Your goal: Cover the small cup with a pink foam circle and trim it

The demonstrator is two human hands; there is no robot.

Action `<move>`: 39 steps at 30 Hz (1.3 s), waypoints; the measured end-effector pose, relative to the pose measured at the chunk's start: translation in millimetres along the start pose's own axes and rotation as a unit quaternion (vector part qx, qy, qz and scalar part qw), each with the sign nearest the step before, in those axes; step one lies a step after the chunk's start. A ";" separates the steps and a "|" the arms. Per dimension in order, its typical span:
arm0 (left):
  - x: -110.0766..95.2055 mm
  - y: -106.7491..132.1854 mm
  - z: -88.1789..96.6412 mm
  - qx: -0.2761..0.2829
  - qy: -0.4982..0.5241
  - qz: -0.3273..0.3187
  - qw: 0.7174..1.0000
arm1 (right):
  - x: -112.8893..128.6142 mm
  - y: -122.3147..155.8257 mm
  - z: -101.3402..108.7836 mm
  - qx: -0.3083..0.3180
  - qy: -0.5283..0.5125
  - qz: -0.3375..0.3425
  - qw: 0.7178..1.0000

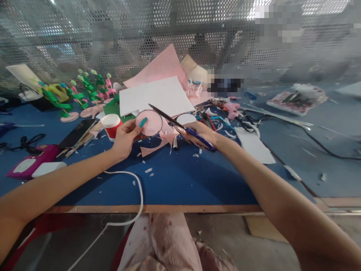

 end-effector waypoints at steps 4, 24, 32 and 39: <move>0.5 -0.3 0.4 0.005 -0.013 -0.006 1.000 | 4.6 1.1 0.7 0.006 0.022 0.001 1.000; -0.4 0.1 -0.9 0.013 -0.039 -0.006 0.999 | 13.2 1.5 1.8 -0.017 0.038 -0.020 0.999; -0.4 0.3 -2.3 0.011 -0.023 -0.002 1.000 | 12.1 1.8 0.3 -0.013 -0.002 -0.003 1.000; 0.8 -0.1 -1.8 0.011 -0.018 -0.001 1.000 | 7.1 -3.8 2.4 -0.015 0.017 0.024 0.999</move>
Point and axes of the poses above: each hand's wrist, its own y-axis away from the middle knuckle, its own z-axis out of the back of the hand, x = y × z, the point moved 7 cm from there along -y, towards the middle knuckle, and after that the axes turned 9 degrees about x, right-handed, at the moved point
